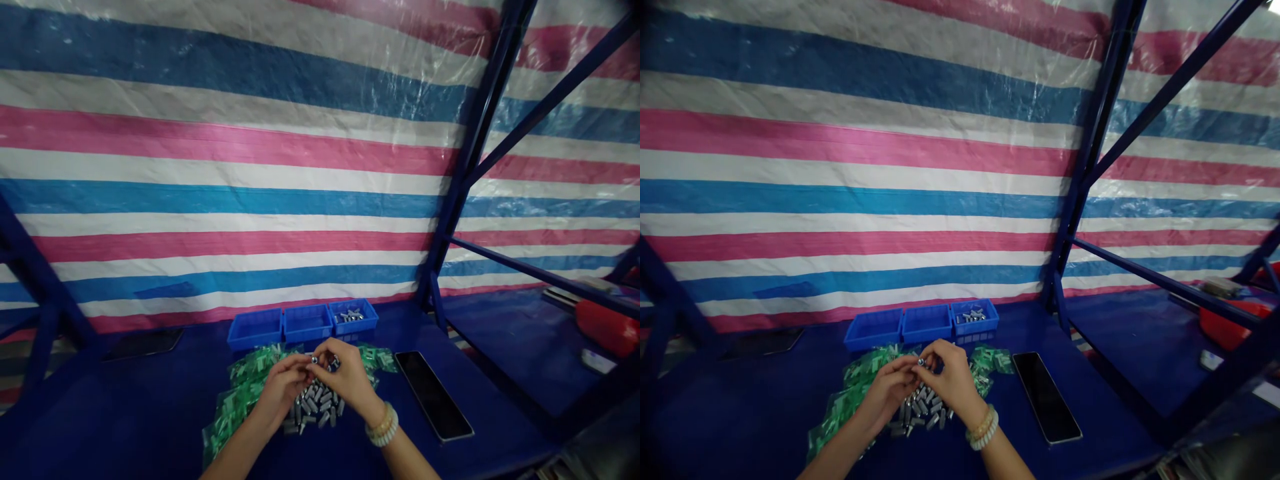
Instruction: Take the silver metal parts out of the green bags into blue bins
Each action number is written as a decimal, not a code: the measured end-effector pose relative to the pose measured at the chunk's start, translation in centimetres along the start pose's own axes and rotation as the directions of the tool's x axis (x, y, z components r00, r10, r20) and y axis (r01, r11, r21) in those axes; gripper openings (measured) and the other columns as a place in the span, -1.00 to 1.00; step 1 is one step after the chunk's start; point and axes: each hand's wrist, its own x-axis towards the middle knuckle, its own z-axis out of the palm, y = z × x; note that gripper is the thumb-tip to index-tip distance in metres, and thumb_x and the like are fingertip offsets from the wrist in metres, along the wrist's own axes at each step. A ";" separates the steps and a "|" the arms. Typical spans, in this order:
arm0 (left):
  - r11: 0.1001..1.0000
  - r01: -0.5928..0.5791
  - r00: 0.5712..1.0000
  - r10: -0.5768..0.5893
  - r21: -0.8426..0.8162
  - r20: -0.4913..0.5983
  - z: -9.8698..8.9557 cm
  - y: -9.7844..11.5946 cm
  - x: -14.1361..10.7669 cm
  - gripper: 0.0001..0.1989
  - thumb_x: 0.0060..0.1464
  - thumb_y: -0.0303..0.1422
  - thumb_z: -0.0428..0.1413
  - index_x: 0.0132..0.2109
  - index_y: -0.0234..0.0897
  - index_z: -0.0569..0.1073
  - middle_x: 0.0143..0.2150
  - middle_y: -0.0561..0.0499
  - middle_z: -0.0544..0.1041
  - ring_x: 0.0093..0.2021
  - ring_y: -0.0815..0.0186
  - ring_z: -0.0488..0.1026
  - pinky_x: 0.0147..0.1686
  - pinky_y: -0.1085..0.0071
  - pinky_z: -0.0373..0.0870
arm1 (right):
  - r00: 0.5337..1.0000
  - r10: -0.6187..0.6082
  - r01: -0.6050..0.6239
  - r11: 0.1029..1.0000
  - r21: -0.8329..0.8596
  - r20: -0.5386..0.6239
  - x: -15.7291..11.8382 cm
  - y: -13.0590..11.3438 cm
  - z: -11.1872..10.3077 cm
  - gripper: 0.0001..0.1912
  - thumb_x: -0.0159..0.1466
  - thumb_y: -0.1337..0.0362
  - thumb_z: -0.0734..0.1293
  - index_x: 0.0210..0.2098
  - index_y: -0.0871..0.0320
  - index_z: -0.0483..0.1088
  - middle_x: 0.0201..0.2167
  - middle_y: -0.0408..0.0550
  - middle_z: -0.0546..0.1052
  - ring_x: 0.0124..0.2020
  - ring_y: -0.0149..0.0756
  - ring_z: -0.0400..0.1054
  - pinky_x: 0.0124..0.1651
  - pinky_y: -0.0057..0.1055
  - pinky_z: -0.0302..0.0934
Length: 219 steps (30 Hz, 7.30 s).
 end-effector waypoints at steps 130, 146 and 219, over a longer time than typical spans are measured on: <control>-0.011 -0.390 0.858 0.357 0.921 0.368 -5.1 -0.2 3.0 -0.71 0.11 -0.44 0.02 -0.04 -0.16 0.50 -0.08 -0.07 0.59 -0.10 0.10 0.53 -0.10 0.25 0.41 | 0.883 0.072 0.221 0.808 -0.547 0.463 0.6 7.3 1.8 -0.72 0.33 0.44 0.21 -0.05 0.08 0.42 -0.15 -0.06 0.54 -0.04 -0.21 0.24 -0.05 -0.32 0.08; 0.024 -0.355 0.867 0.384 0.935 0.319 -5.8 -0.2 3.4 -0.58 0.08 -0.57 -0.07 0.04 -0.19 0.44 -0.05 -0.10 0.57 -0.12 0.14 0.54 -0.12 0.27 0.43 | 0.875 0.085 0.237 0.784 -0.573 0.477 1.0 7.0 1.7 -0.65 0.23 0.51 0.19 -0.04 0.17 0.40 -0.11 0.01 0.45 -0.03 -0.19 0.20 -0.03 -0.31 0.07; 0.664 -0.446 0.875 0.464 0.600 0.137 -0.5 -1.5 0.1 -0.79 0.10 -0.32 0.08 -0.13 -0.27 0.48 -0.12 -0.11 0.60 -0.07 0.17 0.54 0.03 0.25 0.45 | 0.977 0.154 -0.208 0.852 0.481 0.148 -0.2 6.4 1.8 -0.76 0.12 0.19 0.44 -0.32 0.11 0.33 -0.31 -0.10 0.54 -0.30 -0.29 0.46 -0.22 -0.39 0.33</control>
